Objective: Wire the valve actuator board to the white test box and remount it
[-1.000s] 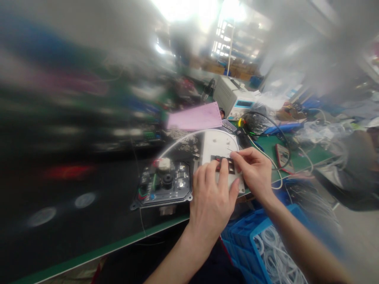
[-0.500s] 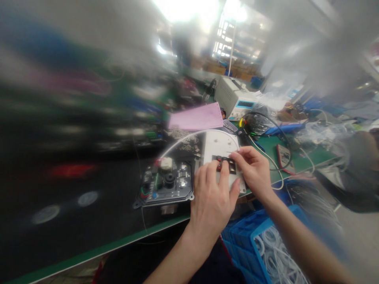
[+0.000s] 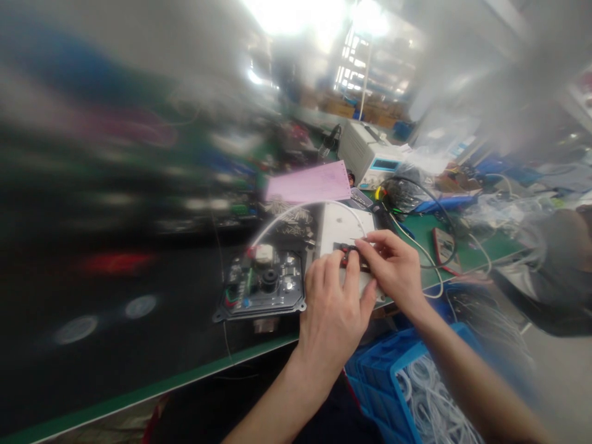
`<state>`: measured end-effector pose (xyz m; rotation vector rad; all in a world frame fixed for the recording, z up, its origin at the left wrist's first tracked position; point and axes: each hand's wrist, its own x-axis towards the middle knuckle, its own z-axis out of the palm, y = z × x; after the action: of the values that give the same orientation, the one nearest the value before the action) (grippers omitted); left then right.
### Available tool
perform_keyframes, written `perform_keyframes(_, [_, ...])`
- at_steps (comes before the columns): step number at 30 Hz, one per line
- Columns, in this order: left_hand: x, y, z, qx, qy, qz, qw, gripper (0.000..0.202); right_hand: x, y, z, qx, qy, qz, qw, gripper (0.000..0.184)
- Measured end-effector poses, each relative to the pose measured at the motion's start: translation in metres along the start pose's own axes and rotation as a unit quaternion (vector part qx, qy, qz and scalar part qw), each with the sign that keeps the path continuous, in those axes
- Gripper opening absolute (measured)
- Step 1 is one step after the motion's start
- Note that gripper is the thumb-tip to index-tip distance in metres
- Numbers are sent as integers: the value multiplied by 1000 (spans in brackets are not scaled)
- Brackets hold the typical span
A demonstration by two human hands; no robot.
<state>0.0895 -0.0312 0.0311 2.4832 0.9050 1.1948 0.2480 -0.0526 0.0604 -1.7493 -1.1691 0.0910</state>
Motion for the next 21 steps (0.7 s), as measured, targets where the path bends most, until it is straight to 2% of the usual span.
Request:
perform_keyframes(5, [0, 1, 1, 0, 6, -9, 1000, 58, 7, -2, -5, 48, -60, 51, 996, 30])
perform_keyframes(12, [1, 2, 0, 1, -3, -14, 1000, 54, 11, -2, -10, 26, -92, 25, 995, 26])
perform_keyframes(21, [2, 1, 0, -1, 0, -13, 1000, 55, 12, -2, -8, 23, -95, 1, 995, 24])
